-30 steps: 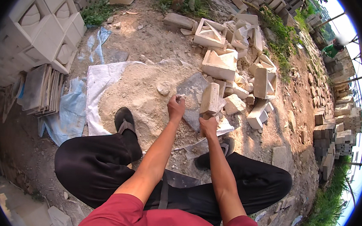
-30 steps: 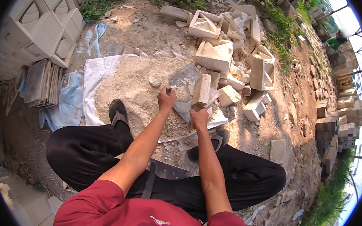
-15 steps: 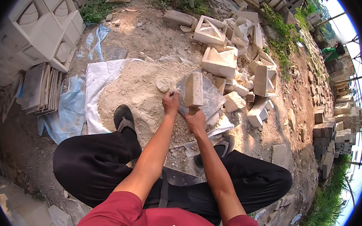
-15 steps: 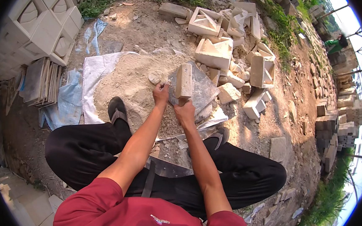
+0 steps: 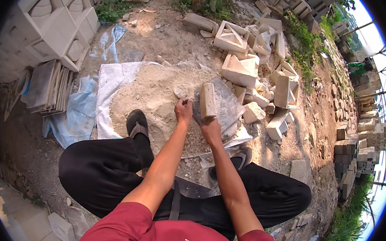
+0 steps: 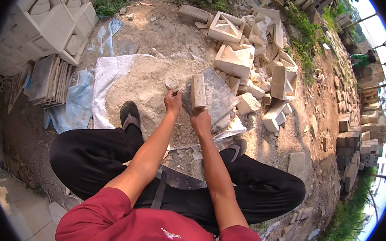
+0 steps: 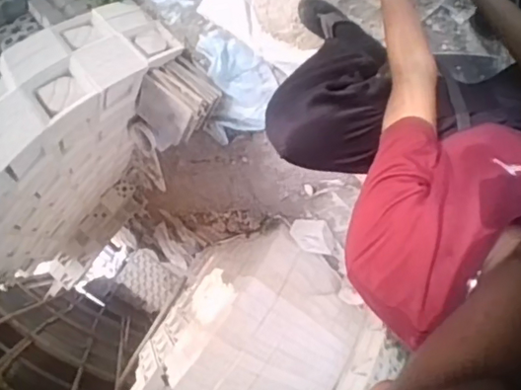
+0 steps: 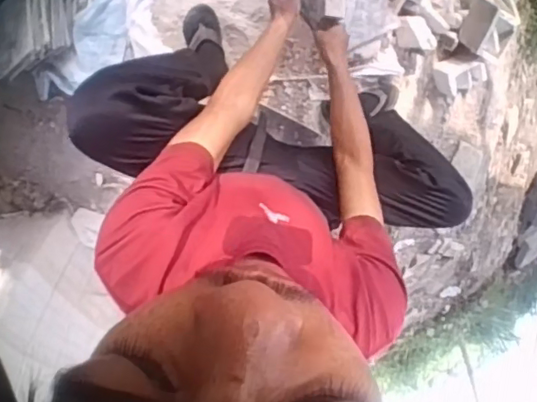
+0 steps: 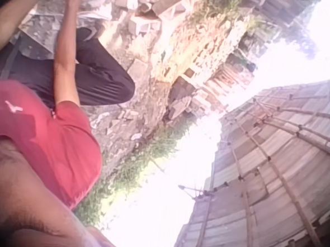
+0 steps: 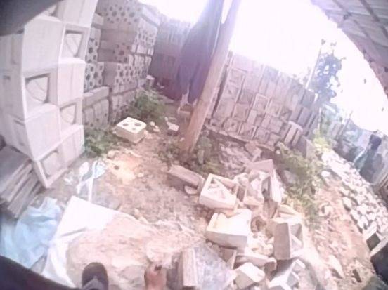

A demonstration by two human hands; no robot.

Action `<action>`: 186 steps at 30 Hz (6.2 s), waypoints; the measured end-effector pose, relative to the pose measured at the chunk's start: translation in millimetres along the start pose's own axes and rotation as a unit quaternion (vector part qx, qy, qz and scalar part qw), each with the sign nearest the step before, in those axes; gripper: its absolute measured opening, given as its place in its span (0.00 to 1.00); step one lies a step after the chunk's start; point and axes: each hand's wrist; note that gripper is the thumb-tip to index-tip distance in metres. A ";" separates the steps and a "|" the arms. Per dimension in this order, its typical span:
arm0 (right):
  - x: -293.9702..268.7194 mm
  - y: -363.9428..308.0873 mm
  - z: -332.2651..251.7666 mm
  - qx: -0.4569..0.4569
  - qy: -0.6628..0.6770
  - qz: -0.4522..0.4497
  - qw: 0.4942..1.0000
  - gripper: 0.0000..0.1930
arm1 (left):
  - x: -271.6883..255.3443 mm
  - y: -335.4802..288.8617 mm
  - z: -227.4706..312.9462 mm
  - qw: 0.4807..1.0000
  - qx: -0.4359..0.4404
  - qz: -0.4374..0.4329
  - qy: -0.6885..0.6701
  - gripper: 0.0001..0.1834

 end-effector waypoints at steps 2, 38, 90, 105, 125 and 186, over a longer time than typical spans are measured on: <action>2.3 0.0 2.2 -0.016 0.002 -0.018 1.000 0.24 | -6.7 1.5 -0.2 1.000 0.007 0.010 0.023 0.13; -29.9 26.8 -10.3 0.044 -0.012 -0.074 0.996 0.22 | -17.4 -6.3 7.0 0.991 0.027 -0.041 0.124 0.15; 1.6 30.9 -1.2 -0.007 -0.077 0.046 0.996 0.18 | -17.6 -9.8 6.5 0.988 0.039 -0.016 0.148 0.14; -53.2 48.9 -35.7 0.108 0.057 -0.213 0.969 0.17 | -34.7 -27.0 3.4 0.980 0.062 -0.026 0.189 0.13; 6.7 -4.8 25.3 -0.034 -0.174 0.105 0.978 0.17 | -15.3 -19.1 12.4 0.978 0.098 -0.038 0.178 0.14; -67.6 54.8 -42.6 0.178 0.061 -0.239 0.953 0.17 | -37.2 -27.2 16.8 0.969 0.103 -0.044 0.219 0.13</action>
Point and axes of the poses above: each hand's wrist, its own y-axis towards the middle knuckle, its own x-axis out of the palm, z = x × y, and after that the axes turned 6 degrees about -z, right-handed
